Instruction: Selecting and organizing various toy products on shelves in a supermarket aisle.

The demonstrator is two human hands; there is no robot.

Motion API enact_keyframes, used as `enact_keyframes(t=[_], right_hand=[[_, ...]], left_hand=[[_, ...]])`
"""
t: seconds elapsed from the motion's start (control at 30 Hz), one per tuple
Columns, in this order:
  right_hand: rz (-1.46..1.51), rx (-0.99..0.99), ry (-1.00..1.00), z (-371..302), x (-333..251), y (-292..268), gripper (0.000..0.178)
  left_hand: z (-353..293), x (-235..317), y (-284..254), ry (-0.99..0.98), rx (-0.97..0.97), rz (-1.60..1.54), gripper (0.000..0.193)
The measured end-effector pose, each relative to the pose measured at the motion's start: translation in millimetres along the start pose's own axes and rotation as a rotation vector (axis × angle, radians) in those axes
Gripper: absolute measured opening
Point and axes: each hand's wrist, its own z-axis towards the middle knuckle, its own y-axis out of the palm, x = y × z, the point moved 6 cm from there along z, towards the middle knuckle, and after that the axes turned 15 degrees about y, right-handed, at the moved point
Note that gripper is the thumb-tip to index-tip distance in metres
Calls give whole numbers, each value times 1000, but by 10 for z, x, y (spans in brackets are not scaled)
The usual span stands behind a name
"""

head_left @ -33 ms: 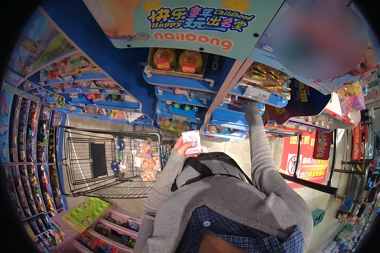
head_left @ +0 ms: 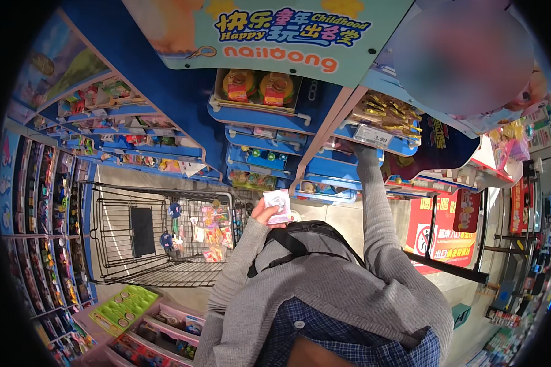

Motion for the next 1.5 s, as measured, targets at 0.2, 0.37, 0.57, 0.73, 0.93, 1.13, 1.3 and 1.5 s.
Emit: enact_keyframes(t=[0.2,0.37,0.57,0.73,0.93,1.13,1.3,1.5], right_hand=[[105,-291,138,-120,-254,116,39],[197,-528,260,-910,-307,329,42],[-83,-771,523,-1541,-439,891,42],[-162,-495,573,-1146,-471,818,30],[-687,139,-395,-107,-287,403,21],[-826,-37,-225,-83,-338,636,20],[190,-98,-41,-293,-615,562,15],[-61,-253,259,224,987,-195,31]], left_hand=[[9,-66,-63,-19,27,13,38],[10,-119,-91,-25,-17,0,40],[5,-30,288,-35,12,15,42],[10,6,190,-14,30,64,47],[-59,18,146,13,92,92,41],[-128,39,111,23,115,78,41],[-196,61,42,45,161,67,40],[-240,-4,-82,57,261,99,42]])
